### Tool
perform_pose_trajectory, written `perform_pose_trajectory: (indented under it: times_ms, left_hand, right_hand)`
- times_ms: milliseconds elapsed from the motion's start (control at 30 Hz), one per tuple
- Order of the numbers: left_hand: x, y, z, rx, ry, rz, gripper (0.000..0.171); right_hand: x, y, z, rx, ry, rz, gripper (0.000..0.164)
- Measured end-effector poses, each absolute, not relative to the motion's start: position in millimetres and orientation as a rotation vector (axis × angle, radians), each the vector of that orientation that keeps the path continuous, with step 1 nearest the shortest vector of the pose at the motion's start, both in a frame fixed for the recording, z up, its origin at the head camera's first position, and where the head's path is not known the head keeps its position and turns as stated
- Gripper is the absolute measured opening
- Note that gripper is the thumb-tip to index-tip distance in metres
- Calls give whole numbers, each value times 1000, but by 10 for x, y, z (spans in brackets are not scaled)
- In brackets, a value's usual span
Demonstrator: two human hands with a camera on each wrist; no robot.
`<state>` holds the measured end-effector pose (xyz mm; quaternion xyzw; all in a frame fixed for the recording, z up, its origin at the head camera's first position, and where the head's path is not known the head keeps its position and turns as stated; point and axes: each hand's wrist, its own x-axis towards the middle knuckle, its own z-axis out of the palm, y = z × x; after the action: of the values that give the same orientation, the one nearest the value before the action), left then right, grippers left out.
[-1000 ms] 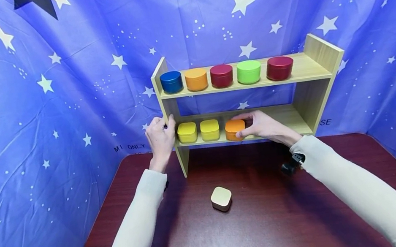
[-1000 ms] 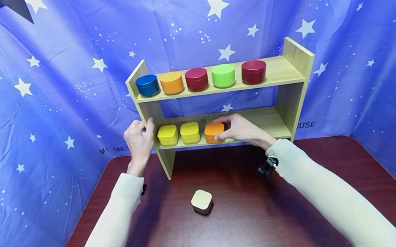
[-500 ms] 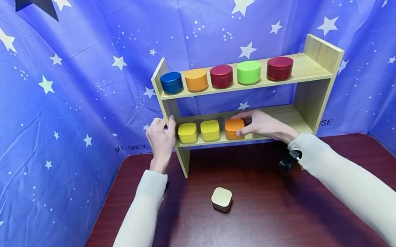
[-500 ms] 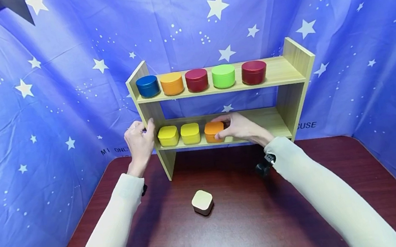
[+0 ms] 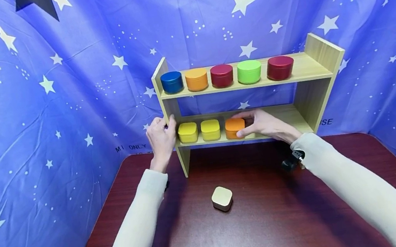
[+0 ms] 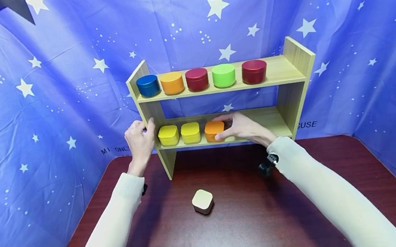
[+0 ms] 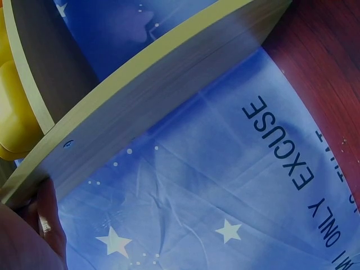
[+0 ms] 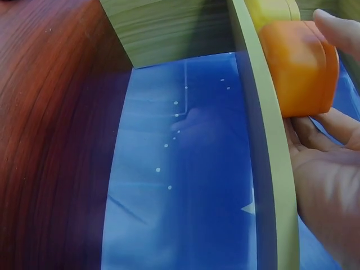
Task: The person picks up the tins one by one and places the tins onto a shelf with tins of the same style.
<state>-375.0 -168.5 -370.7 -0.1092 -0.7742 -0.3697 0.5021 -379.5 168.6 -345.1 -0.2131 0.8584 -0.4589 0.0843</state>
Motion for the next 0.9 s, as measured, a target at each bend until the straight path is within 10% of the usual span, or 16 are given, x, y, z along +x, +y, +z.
perform_pose_trajectory:
  times_ms: [900]
  left_hand:
    - [-3737, -1680, -3698, -249, -1898, -916, 44]
  right_hand:
    - [-3256, 2130, -3596, -744, 2434, -1643, 63]
